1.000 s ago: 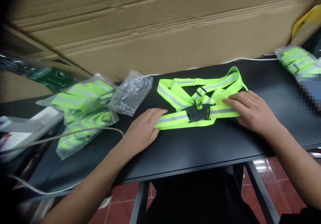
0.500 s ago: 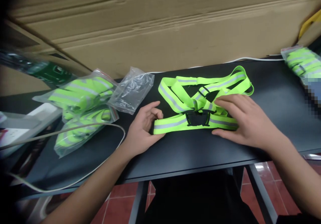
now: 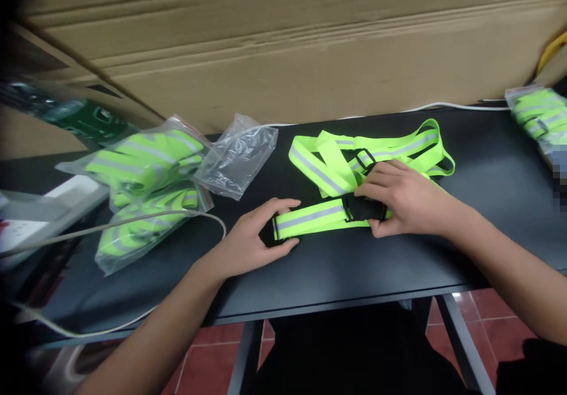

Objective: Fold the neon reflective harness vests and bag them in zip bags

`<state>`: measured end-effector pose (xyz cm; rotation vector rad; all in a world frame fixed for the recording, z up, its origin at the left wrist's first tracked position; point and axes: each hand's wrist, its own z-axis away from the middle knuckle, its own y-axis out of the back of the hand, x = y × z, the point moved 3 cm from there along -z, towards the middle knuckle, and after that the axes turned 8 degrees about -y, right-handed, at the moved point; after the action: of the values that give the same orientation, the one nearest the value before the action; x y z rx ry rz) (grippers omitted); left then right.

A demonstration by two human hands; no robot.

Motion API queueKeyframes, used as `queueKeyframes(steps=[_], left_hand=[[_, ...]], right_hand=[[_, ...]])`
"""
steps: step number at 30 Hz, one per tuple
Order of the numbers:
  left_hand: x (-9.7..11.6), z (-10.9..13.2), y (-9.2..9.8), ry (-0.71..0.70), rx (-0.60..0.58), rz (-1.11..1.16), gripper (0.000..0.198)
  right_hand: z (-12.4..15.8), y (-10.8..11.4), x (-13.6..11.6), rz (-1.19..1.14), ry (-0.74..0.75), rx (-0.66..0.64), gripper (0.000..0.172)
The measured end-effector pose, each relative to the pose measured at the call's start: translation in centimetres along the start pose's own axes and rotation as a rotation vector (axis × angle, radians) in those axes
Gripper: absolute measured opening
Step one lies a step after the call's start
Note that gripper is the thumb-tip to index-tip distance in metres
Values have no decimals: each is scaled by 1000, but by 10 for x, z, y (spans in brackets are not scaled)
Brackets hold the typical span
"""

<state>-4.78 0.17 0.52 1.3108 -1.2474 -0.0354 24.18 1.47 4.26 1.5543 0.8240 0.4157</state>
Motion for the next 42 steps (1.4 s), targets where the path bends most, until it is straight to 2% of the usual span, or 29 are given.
queueKeyframes(steps=[3, 6, 10, 14, 17, 22, 26, 28, 31, 33, 35, 37, 39, 42], left_hand=[[-2, 2, 1, -3, 71, 99, 61], [-4, 2, 3, -18, 137, 168, 53], [-5, -3, 4, -29, 45, 102, 36], [-5, -6, 5, -44, 0, -40, 38], [-6, -6, 5, -16, -45, -130, 37], [-9, -4, 12, 47, -74, -106, 36], [-5, -5, 16, 3, -78, -147, 27], [5, -9, 15, -65, -25, -227, 25], [30, -22, 3, -289, 11, -328, 25], [45, -36, -14, -405, -81, -386, 27], [49, -51, -30, -392, -157, -473, 37], [47, -63, -43, -357, -209, -511, 43], [40, -71, -52, -331, -222, -513, 41], [29, -72, -56, -319, -209, -476, 40]], right_hand=[[0, 10, 15, -179, -43, 59, 37], [2, 11, 22, -262, -71, 100, 36], [1, 8, 16, -217, -69, 138, 35], [0, 9, -2, -144, -76, 188, 35], [1, 2, -13, -139, -79, 153, 37], [5, -17, -16, -130, -66, -5, 36], [7, -22, -14, -104, -73, -57, 35], [6, -24, -15, -76, -70, -50, 37], [3, -26, -16, -58, -47, -48, 41], [2, -26, -17, -86, -13, -60, 45], [2, -18, -16, -144, 12, -51, 46], [7, -3, -13, -210, -8, 9, 34], [18, 18, -5, -255, -84, 126, 23], [47, 40, 11, -207, -255, 301, 29]])
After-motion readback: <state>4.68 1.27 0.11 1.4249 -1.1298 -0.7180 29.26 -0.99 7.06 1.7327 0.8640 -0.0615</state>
